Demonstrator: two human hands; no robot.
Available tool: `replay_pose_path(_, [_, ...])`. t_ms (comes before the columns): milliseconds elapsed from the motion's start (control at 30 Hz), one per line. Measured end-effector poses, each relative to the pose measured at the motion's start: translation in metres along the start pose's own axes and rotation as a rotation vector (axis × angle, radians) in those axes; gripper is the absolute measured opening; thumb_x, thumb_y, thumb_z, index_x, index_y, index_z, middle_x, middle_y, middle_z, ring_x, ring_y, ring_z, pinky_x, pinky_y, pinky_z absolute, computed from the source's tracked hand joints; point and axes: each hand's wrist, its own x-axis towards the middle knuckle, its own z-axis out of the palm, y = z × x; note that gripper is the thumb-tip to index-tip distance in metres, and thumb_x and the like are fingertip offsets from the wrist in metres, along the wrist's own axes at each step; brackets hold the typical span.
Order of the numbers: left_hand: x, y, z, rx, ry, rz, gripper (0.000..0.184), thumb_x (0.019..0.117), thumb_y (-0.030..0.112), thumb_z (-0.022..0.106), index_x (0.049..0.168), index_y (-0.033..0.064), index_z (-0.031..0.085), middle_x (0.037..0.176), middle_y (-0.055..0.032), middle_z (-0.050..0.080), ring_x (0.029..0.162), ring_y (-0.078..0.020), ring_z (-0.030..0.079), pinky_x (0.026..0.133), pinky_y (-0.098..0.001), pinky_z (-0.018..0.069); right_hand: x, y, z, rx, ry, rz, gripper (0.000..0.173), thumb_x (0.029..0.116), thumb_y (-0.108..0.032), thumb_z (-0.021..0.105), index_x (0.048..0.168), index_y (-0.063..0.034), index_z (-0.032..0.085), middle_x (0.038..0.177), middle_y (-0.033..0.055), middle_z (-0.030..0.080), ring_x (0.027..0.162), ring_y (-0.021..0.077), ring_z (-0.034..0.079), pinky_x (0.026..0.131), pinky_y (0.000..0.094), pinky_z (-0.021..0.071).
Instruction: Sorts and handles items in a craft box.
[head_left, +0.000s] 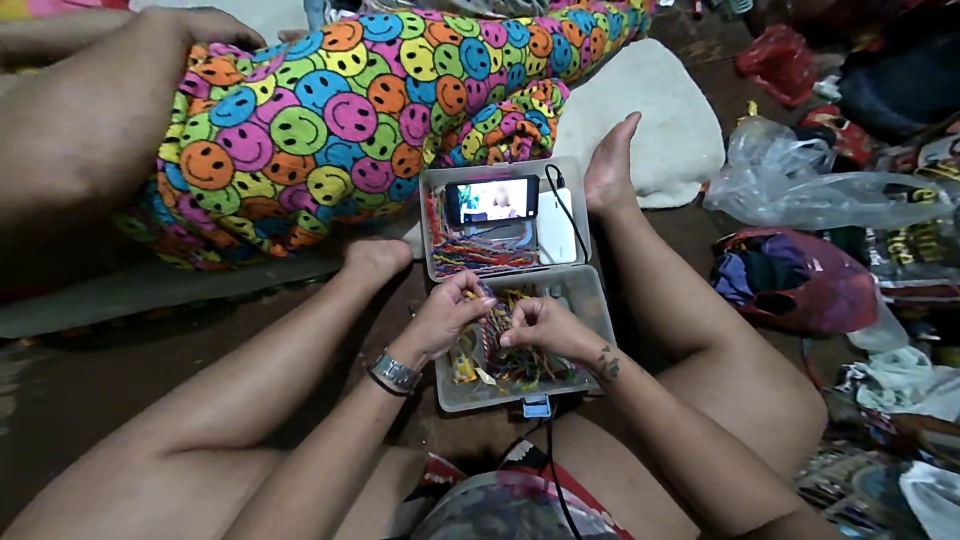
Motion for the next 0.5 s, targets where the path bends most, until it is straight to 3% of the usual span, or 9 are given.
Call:
replay_pose_path(100, [-0.0005,-0.0031,0.0003,0.01,-0.053,0.026,0.014,0.0936,-0.002,0.061,0.094,0.011,0.056,0.089,0.0044,0.063,0.077,-0.0043,0.063,0.074,-0.021,0.0559,-0.0008,0.0001,-0.0017,0.047,-0.06,-0.061,0.014,0.0921,-0.015,0.073,0.083,-0.0089,0.064,0.07,-0.0109,0.057,0.064,-0.0039,0.053,0.063,0.0161,0.0453])
replay_pose_path(200, [0.0016,-0.0039,0.0014,-0.029,-0.012,0.038,0.015,0.0933,-0.004,0.06,0.093,0.0107,0.055,0.085,0.0037,0.063,0.075,-0.0054,0.062,0.073,-0.0221,0.0559,-0.0033,-0.0013,-0.0043,0.063,-0.128,-0.103,0.022,0.1053,-0.016,0.053,0.098,-0.0034,0.069,0.091,-0.0069,0.069,0.082,-0.0046,0.06,0.079,0.0178,0.0502])
replay_pose_path(300, [0.002,-0.003,0.0003,-0.055,0.019,0.045,0.016,0.0929,-0.005,0.061,0.093,0.0105,0.056,0.084,0.0029,0.064,0.074,-0.0064,0.063,0.073,-0.0231,0.0567,-0.0053,-0.0003,-0.0045,0.149,-0.215,-0.134,0.023,0.1059,-0.011,0.047,0.108,-0.0009,0.068,0.105,-0.003,0.071,0.096,0.0005,0.064,0.09,0.0226,0.0529])
replay_pose_path(400, [0.0005,0.0002,-0.0004,-0.057,0.018,0.05,0.019,0.0924,-0.006,0.061,0.091,0.012,0.055,0.083,0.0033,0.064,0.072,-0.0063,0.064,0.073,-0.0232,0.0574,-0.0065,-0.0019,-0.0015,0.249,-0.23,-0.087,0.008,0.0977,-0.003,0.06,0.098,-0.0059,0.067,0.094,-0.0062,0.073,0.085,0.0012,0.068,0.082,0.0216,0.0566])
replay_pose_path(500, [-0.0009,-0.0016,-0.001,-0.061,-0.025,0.06,0.017,0.0928,-0.003,0.06,0.095,0.0133,0.055,0.085,0.0048,0.064,0.073,-0.0053,0.064,0.073,-0.0226,0.0574,-0.0041,-0.0018,-0.0021,0.206,-0.198,-0.067,0.01,0.0901,-0.005,0.072,0.087,-0.0107,0.065,0.076,-0.0115,0.065,0.069,-0.0031,0.06,0.068,0.0168,0.0514])
